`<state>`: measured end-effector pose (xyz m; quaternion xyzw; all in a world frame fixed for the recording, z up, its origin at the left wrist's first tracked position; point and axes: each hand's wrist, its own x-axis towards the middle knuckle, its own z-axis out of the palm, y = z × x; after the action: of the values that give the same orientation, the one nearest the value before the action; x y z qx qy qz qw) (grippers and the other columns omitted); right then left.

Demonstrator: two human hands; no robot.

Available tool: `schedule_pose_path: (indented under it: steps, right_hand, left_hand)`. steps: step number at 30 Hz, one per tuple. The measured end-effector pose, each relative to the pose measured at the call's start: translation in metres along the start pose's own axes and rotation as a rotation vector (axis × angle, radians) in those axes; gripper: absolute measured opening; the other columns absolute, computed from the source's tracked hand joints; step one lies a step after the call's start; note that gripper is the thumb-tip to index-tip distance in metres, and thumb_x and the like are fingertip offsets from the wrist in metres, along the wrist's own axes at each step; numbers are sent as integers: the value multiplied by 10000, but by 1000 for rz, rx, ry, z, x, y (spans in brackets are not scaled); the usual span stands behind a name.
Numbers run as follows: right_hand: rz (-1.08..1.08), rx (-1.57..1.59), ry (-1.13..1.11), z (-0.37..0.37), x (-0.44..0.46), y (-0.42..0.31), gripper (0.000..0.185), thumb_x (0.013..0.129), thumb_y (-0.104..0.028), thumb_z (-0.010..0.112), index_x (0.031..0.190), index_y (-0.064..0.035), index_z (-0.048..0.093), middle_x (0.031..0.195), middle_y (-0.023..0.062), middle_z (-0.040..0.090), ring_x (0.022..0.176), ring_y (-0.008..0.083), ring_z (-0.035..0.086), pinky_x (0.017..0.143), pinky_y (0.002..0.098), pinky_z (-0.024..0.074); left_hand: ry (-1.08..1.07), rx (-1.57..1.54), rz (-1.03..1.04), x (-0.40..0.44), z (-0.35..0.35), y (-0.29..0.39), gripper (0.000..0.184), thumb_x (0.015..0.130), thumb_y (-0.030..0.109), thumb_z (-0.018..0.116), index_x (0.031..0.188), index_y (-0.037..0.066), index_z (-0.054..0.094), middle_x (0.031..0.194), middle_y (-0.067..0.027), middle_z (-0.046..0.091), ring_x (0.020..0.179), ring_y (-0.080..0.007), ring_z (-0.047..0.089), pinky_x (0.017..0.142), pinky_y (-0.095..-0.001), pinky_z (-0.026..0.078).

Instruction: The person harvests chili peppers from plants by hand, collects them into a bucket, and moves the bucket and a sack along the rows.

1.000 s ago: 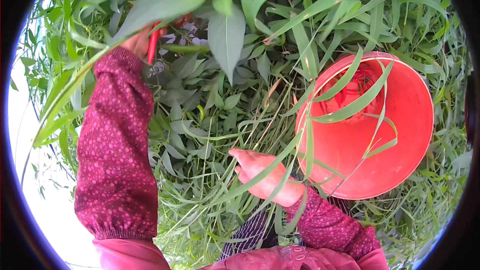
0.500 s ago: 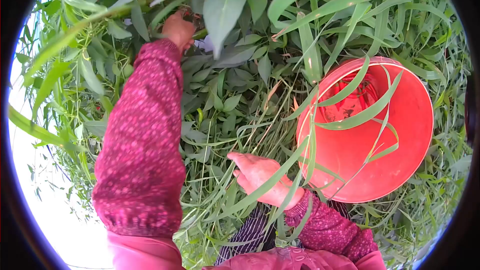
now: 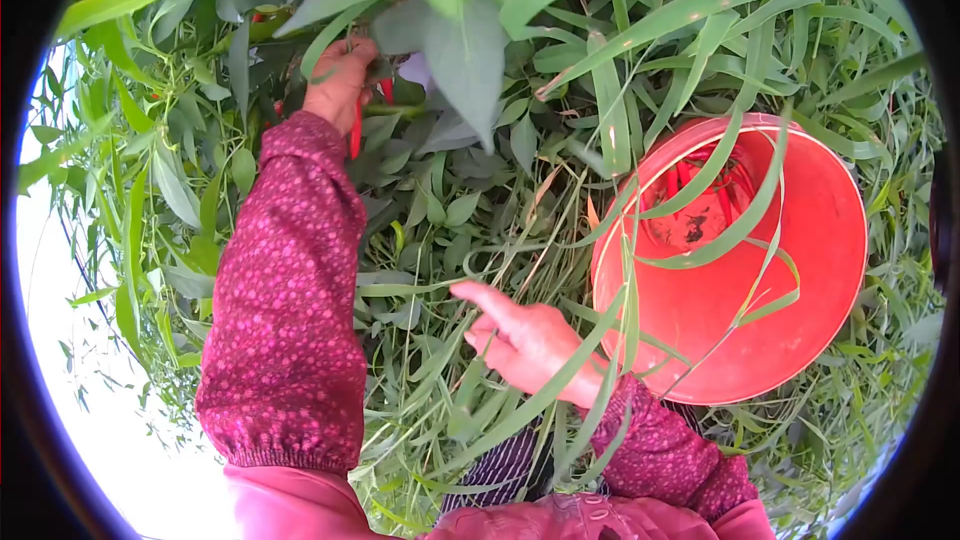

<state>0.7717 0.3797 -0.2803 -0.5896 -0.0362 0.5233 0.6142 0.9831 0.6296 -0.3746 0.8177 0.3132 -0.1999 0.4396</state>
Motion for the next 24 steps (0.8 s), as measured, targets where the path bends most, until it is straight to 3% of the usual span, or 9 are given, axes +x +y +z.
schedule_pose_path:
  steps: [3,6,8,10,12,14,16,21,24]
  right_hand:
    - [-86,272,279,-3,3,0,452,878,-69,554,1295,-135,394,827,38,621,592,64,569,543,234,474]
    - [-107,570,297,-11,3,1,391,919,-111,503,1295,-98,395,878,45,601,607,71,538,571,217,454]
    - [-95,761,287,-19,3,-9,373,925,-111,486,1284,-68,393,888,52,593,667,79,555,605,218,445]
    - [-113,761,329,-20,4,-9,361,930,-124,489,1277,-73,402,904,61,603,708,95,584,621,219,456]
    - [-171,915,432,-18,7,-8,351,932,-130,492,1265,-56,410,920,72,612,750,115,609,630,236,473]
    - [-200,979,451,-19,9,-6,296,929,-112,497,1210,-35,446,947,81,613,804,138,619,662,260,489]
    - [-295,1086,518,-18,12,-6,235,926,-97,497,1150,-27,478,1005,93,600,876,154,610,735,280,490]
    - [-325,1031,377,-17,14,-3,275,871,-16,570,1129,-34,478,1087,59,564,1075,159,530,939,308,421]
    - [-317,1085,324,-12,17,-5,329,862,5,571,1165,-37,450,1103,62,553,1085,166,525,930,301,430]
  left_hand:
    - [-131,-301,-48,-25,-9,18,85,846,124,564,905,64,573,692,0,556,488,-72,468,371,-208,324]
    - [-435,-189,-116,-28,-17,31,121,854,148,579,926,51,572,704,-1,570,502,-63,466,368,-198,319]
    - [-303,-56,-87,-56,-11,32,167,850,196,627,894,41,582,731,-3,597,513,-48,463,392,-189,333]
    - [-360,-11,-85,-90,-13,39,145,854,187,623,894,52,589,755,-11,614,538,-48,492,418,-168,342]
    - [-505,-265,-155,-129,-3,38,108,867,169,605,849,64,586,818,-43,657,546,-41,523,434,-168,381]
    - [-581,-61,-147,-164,6,48,107,866,166,610,840,64,593,768,-37,652,531,-40,517,447,-167,385]
    - [-641,-183,-90,-186,17,53,92,854,122,629,816,41,608,718,13,601,621,-49,538,571,-201,448]
    - [-606,-297,-107,-203,31,57,31,862,63,608,837,48,597,698,30,570,621,-39,515,569,-201,440]
    - [-487,-302,-122,-205,35,57,32,859,63,613,834,56,595,682,36,566,595,-31,505,541,-194,429]
